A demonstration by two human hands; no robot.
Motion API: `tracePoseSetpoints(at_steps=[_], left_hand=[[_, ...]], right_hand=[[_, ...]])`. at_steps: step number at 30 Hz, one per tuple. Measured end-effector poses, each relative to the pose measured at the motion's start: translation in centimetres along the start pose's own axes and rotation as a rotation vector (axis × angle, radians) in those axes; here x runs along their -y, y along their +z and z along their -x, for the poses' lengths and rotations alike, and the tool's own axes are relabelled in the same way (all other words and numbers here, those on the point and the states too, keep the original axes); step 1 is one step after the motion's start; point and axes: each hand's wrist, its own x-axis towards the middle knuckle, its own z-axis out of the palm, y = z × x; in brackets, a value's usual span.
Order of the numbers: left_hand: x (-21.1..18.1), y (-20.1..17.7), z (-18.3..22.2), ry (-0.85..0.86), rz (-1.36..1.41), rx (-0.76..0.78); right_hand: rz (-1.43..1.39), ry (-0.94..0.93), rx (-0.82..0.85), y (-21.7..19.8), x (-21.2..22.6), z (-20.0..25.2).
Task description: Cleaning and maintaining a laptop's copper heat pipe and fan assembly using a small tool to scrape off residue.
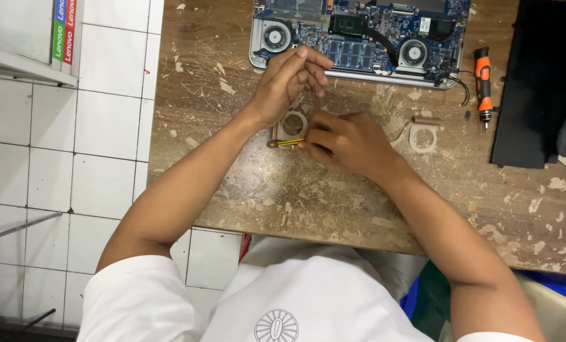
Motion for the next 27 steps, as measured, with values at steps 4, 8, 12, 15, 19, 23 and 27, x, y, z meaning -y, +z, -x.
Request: tracePoseSetpoints(at_steps=[4, 8, 12, 15, 19, 23, 27], left_hand=[[0.8, -0.4, -0.1, 0.007, 0.007, 0.014], [0.6, -0.2, 0.0, 0.020, -0.050, 0.028], [0.8, -0.3, -0.1, 0.029, -0.066, 0.038], [0.9, -0.4, -0.1, 0.023, -0.068, 0.034], [1.1, -0.6, -0.1, 0.028, -0.056, 0.037], [1.0, -0.7, 0.0, 0.025, -0.050, 0.038], [1.1, -0.9, 0.2, 0.147, 0.079, 0.031]], right_hand=[[0.027, 0.006, 0.002, -0.6, -0.5, 0.8], [-0.023, 0.023, 0.037, -0.8, -1.2, 1.6], [-0.078, 0.047, 0.063, -0.9, -2.1, 2.5], [-0.048, 0.068, 0.082, -1.4, -2.7, 3.3], [-0.019, 0.076, 0.091, -1.9, -3.2, 4.0], [-0.027, 0.071, 0.074, -2.0, -3.7, 4.5], [0.026, 0.041, -0.024, -1.1, -4.0, 4.9]])
